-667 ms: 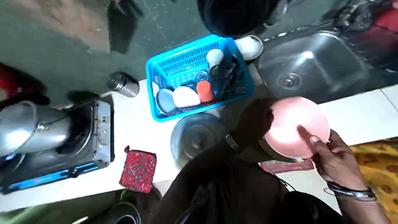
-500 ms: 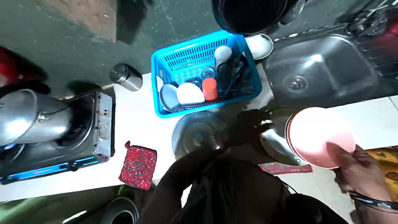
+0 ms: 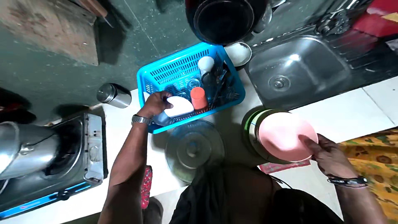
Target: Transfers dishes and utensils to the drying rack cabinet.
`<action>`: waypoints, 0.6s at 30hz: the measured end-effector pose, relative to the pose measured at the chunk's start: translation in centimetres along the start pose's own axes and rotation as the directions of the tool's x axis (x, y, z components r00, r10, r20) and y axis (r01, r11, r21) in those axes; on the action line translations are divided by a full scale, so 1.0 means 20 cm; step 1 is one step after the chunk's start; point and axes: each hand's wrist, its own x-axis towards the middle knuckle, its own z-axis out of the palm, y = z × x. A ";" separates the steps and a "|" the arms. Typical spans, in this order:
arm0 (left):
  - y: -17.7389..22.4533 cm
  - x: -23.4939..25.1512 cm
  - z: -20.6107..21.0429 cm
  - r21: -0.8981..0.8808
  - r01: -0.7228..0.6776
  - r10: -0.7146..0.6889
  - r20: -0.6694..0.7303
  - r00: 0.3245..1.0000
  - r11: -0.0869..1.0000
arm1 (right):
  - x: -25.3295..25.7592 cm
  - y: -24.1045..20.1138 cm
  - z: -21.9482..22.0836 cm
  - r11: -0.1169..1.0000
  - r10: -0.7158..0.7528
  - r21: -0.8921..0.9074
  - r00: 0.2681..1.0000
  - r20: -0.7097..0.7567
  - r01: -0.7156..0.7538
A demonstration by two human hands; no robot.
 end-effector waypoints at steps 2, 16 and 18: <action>0.05 -0.07 -0.09 -0.017 -0.045 0.046 0.036 0.998 0.999 | 0.00 0.02 0.00 0.999 -0.004 0.045 1.000 0.006 0.004; 0.00 -0.17 -0.05 0.729 0.109 -0.087 -0.068 0.994 0.676 | 0.00 -0.02 0.03 0.992 0.039 0.118 0.999 0.019 -0.041; -0.02 -0.06 -0.01 0.747 0.115 -0.066 -0.096 0.993 0.654 | -0.01 -0.04 0.01 0.984 0.068 0.169 0.998 -0.014 -0.064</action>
